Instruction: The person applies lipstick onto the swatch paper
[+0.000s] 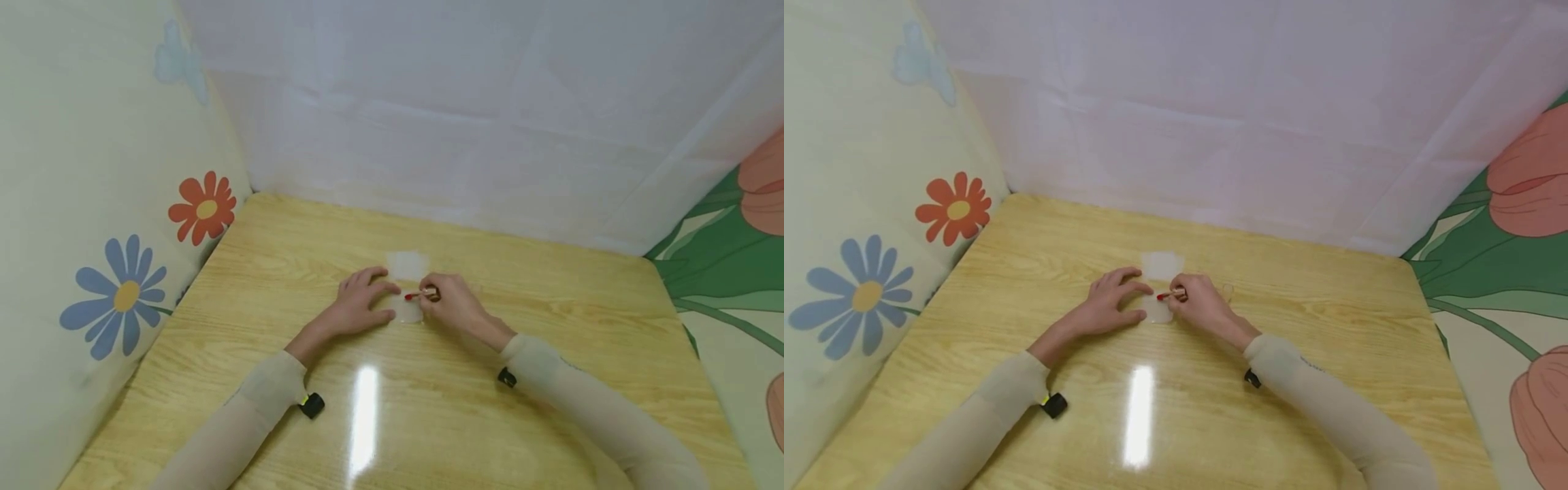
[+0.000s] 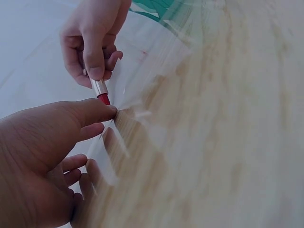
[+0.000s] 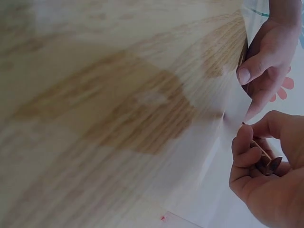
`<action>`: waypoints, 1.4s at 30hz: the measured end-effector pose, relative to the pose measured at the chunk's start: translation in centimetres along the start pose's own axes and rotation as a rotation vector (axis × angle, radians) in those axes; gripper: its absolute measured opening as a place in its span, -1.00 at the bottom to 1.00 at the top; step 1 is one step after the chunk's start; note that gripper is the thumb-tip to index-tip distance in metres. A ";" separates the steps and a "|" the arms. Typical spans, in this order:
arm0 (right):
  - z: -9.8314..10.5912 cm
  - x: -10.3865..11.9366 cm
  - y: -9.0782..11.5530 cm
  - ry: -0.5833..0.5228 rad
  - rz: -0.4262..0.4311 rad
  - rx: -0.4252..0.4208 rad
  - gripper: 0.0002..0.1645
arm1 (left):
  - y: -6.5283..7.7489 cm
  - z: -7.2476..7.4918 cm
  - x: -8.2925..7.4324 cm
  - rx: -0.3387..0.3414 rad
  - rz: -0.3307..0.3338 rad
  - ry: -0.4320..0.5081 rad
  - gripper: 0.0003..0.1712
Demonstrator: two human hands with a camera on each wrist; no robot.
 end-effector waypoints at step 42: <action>3.1 1.2 3.5 -0.122 -0.037 -0.157 -0.84 | -0.2 0.0 -0.2 0.017 0.001 -0.011 -0.48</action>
Point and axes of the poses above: each hand's wrist, its own y-axis away from the middle knuckle, its own z-axis out of the back of the hand, x = y × z, the point moved 6 cm from there along -y, towards the middle knuckle, and after that the axes turned 13 degrees about z, right-handed, at the moved point
